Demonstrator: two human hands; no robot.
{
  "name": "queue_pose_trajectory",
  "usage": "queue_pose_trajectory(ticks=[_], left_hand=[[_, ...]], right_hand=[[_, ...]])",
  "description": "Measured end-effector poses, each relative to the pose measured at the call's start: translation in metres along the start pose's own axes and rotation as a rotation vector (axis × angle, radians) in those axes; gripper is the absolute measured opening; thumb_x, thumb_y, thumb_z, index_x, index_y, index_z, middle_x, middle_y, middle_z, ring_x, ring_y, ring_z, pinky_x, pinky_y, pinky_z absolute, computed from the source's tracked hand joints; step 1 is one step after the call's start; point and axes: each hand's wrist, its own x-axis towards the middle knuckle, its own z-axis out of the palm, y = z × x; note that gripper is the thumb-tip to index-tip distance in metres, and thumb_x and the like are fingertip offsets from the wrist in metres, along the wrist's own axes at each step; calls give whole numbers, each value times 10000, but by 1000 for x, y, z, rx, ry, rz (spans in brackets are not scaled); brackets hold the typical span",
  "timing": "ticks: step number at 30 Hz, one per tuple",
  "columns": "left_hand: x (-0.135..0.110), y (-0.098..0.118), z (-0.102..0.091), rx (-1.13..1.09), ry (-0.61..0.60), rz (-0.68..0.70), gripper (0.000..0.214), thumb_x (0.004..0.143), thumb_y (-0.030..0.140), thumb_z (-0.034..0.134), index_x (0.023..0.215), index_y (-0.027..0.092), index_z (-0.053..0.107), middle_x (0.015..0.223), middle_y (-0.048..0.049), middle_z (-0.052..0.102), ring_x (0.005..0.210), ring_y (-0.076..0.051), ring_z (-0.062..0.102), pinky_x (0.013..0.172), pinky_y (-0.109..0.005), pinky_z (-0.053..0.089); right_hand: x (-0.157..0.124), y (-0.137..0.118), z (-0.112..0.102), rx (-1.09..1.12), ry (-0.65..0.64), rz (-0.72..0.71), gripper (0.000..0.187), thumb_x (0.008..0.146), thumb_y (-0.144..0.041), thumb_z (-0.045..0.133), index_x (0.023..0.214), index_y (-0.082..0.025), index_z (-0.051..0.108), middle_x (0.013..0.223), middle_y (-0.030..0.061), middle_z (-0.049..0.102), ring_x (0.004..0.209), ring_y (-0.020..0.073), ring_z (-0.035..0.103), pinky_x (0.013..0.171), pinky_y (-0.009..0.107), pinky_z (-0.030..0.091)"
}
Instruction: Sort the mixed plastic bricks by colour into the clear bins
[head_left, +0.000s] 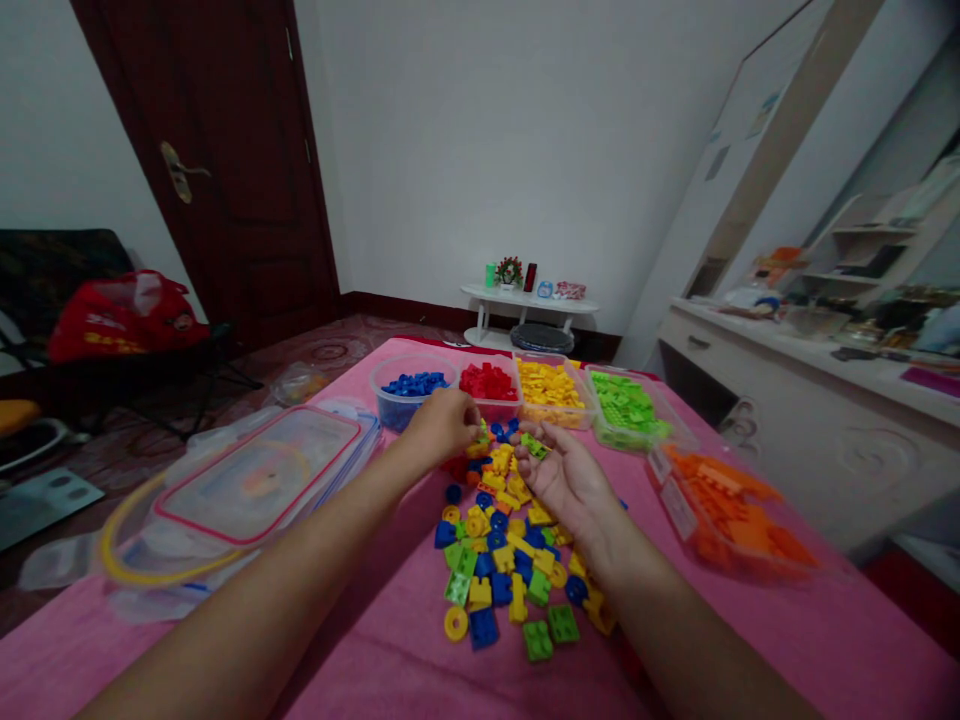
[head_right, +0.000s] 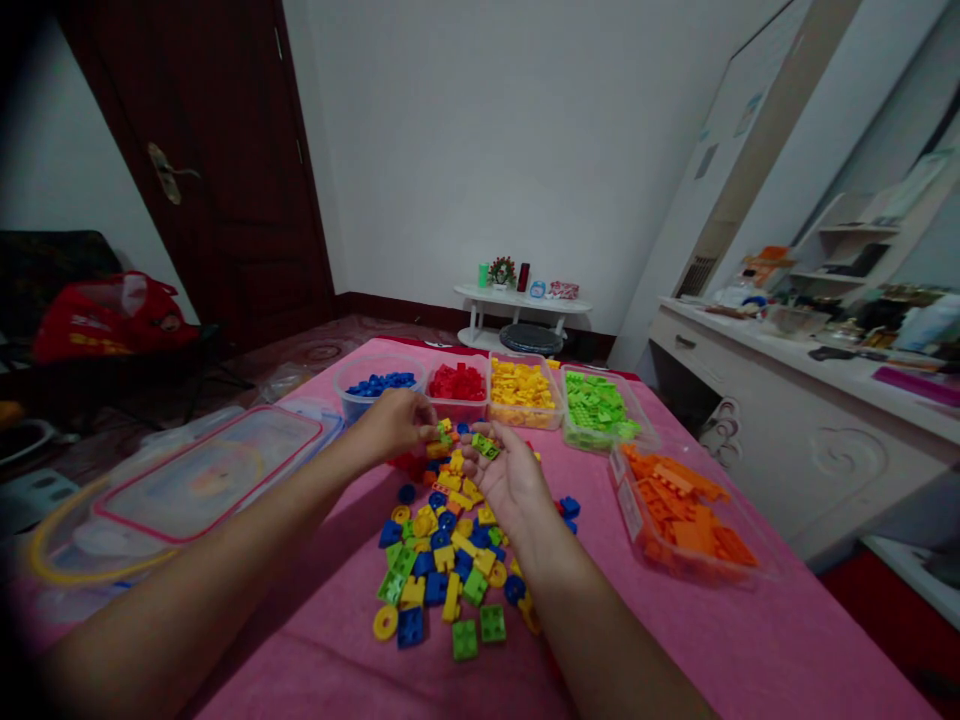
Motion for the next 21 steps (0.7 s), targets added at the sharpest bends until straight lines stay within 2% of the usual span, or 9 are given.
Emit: queue_pose_trajectory(ticks=[3,7,10,12,14,17,21], left_hand=[[-4,17,-9,-244,14,137,127,705,238,628,736,143,706,672,-39,669,596,-139,581,585,-235,430],[-10,34,-10,-357,-2,196,157,689,238,647,796,145,714,732,-29,686,613,-124,569,593,-223,430],[-13,41,-6,-535,88,171,258,753,347,611,883,137,690,819,-44,690,690,-145,599,621,-227,455],[-15,46,-2,-676,119,179,332,814,419,538,937,138,667,873,-50,685,749,-158,613,646,-231,470],[-19,52,2,-749,84,229,365,855,443,479,955,144,662,919,-52,680,831,-174,619,719,-248,480],[-25,61,8,-752,24,319,370,881,436,445,956,156,675,971,-54,681,939,-195,607,844,-284,463],[-28,63,7,-779,53,360,386,898,432,418,972,155,677,1020,-65,674,979,-199,598,882,-289,452]], right_hand=[[0,3,0,14,-29,71,235,933,-318,364,902,-146,522,643,48,627,498,108,583,431,176,465],[-5,6,6,55,-102,125,311,936,-433,329,946,-169,494,655,26,613,465,109,561,366,162,402],[-7,9,8,56,-98,112,280,935,-416,342,961,-182,496,650,19,618,440,94,543,337,130,341],[-8,12,9,61,-119,114,256,928,-399,365,953,-187,506,668,20,637,455,103,564,338,138,350],[-8,16,11,73,-134,133,243,923,-382,368,913,-190,516,652,13,644,455,117,578,332,155,362],[-10,19,17,143,-65,159,242,929,-306,335,809,-184,507,525,-25,587,378,98,526,328,155,362],[-12,15,17,228,12,136,231,921,-273,352,749,-189,481,460,-55,502,336,72,452,291,123,268]])
